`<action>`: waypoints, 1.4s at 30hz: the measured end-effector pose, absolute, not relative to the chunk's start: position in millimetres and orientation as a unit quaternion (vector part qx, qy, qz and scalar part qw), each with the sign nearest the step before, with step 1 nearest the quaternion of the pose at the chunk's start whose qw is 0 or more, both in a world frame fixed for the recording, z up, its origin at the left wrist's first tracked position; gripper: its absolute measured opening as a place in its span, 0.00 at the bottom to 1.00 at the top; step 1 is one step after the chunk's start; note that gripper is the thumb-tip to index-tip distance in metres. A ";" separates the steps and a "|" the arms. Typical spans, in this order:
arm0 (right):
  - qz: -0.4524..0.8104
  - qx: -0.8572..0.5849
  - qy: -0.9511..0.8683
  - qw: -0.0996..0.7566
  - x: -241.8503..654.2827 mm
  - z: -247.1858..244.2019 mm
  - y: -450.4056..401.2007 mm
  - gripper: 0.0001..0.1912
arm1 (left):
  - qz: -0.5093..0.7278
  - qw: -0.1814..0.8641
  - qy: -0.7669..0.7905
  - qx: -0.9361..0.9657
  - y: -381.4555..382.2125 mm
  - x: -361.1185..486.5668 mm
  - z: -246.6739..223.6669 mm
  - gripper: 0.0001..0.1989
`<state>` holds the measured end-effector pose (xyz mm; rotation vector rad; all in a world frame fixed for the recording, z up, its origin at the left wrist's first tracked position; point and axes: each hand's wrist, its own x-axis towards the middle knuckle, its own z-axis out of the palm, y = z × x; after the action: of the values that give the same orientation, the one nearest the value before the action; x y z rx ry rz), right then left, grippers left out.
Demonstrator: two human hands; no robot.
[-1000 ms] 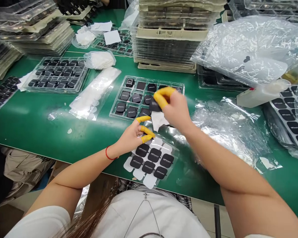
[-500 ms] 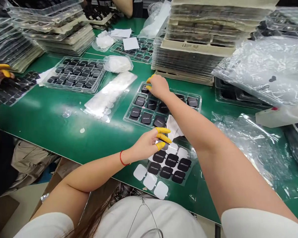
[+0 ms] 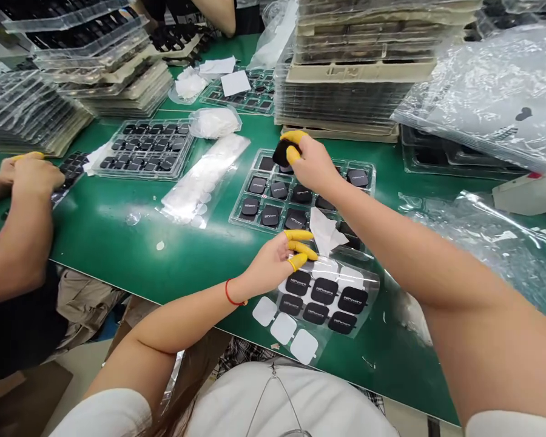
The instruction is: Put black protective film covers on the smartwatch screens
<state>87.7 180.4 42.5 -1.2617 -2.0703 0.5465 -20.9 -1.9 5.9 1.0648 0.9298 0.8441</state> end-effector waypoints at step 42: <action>0.081 -0.295 -0.904 0.297 167.3 22.8 4.1 0.11 | 0.262 0.574 0.447 0.634 -8.9 -19.1 9.6 0.21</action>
<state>167.3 4.1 22.8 -0.7854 -2.4047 0.2166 -19.1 -8.9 9.6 1.4847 1.0479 0.6131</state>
